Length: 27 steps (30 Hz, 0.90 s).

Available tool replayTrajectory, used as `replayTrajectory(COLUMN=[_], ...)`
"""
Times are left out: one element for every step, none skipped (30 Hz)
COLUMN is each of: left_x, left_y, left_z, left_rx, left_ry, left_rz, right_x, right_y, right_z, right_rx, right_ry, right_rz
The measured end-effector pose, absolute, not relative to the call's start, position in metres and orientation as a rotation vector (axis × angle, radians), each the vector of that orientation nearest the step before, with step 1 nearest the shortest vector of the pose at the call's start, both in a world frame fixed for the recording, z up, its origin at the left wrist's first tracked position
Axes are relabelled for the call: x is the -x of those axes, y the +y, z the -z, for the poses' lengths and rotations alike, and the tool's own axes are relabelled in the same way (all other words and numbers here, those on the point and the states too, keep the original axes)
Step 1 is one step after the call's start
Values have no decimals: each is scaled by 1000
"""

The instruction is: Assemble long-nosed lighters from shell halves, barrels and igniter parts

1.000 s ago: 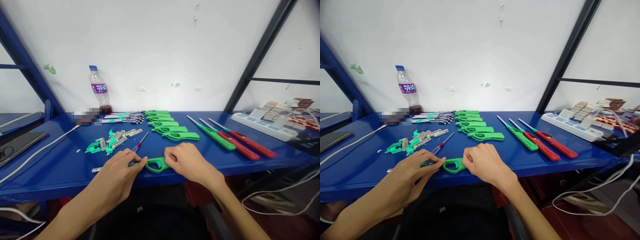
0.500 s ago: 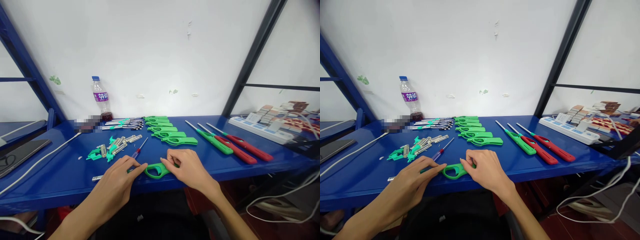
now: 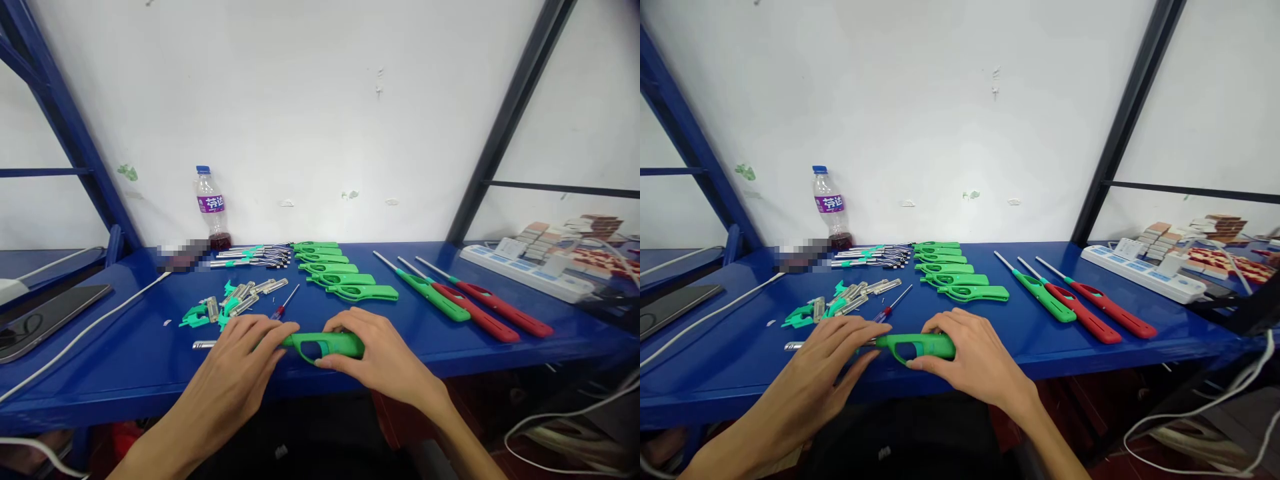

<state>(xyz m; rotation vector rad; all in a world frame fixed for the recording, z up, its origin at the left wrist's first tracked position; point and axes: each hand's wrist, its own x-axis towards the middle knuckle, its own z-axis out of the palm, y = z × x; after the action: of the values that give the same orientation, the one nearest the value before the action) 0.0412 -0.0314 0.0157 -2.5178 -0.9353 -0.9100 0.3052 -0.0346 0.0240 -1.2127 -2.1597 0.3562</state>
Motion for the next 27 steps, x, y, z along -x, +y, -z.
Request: replayTrajectory(left_x=[-37, -32, -26, -19, -14, -10, -8, -8, -10, -15, -20, -25, -30, -33, -35, -36, -35, -34, -33, -32, -32, -33, -34, -36, -38, -40, -43], left_y=[-30, -28, -26, -24, -22, -20, -20, -20, -21, -23, -25, -27, -29, -30, -31, -31, -31, -30, -29, -29, -28, -28, -29, -29, -30, -31, -32], left_z=[-19, -21, -24, -26, -27, -28, -28, -27, -26, -24, -23, -21, -20, -20, -20, -20, -20, -19, -18, -17, -15, -14, -12, -11, -10, -10, -9], left_rx=[2475, 2423, 2369, 2319, 2288, 2273, 2271, 2282, 2297, 2310, 2323, 2317, 2300, 2312, 2335, 2366, 2401, 2429, 2446, 2455, 2460, 2466, 2475, 2481, 2483, 2482, 2478], left_ry=[-939, -952, -968, -979, -983, -962, -938, -915, -885, -862, -824, -799, -797, -788, -792, -803, -817, -839, -858, -874, -882, -878, -860, -832, -800, -769, -740], left_rz=[882, 842, 800, 762, 726, 718, 715, 714, 719, 718, 726, 733, 736, 757, 767, 774, 778, 773, 766, 762, 762, 770, 785, 812, 846, 876, 904], right_x=[-305, -306, -306, -306, -306, -306, -305, -305, -305, -305, -305, -306, -306, -307, -307, -307, -307, -307, -307, -307, -307, -308, -309, -309, -310, -311, -312], right_y=[-35, -35, -36, -36, -36, -36, -37, -37, -37, -37, -37, -37, -37, -37, -37, -38, -38, -38, -38, -38, -38, -38, -38, -39, -39, -39, -40], right_z=[-24, -24, -25, -25, -24, -24, -24, -23, -22, -21, -21, -20, -20, -20, -20, -20, -21, -21, -21, -20, -20, -19, -17, -16, -15, -13, -12], right_rx=[1226, 1235, 1239, 1242, 1243, 1241, 1235, 1225, 1207, 1186, 1162, 1142, 1129, 1122, 1119, 1118, 1117, 1116, 1112, 1109, 1104, 1101, 1097, 1095, 1093, 1093, 1093], right_ry=[-2134, -2110, -2088, -2072, -2061, -2055, -2052, -2057, -2068, -2084, -2101, -2114, -2120, -2119, -2115, -2113, -2112, -2117, -2126, -2134, -2143, -2152, -2162, -2173, -2182, -2192, -2201], right_rz=[-370, -381, -388, -394, -395, -392, -387, -383, -379, -378, -379, -381, -384, -388, -391, -394, -391, -386, -377, -365, -351, -337, -323, -310, -293, -277, -264])
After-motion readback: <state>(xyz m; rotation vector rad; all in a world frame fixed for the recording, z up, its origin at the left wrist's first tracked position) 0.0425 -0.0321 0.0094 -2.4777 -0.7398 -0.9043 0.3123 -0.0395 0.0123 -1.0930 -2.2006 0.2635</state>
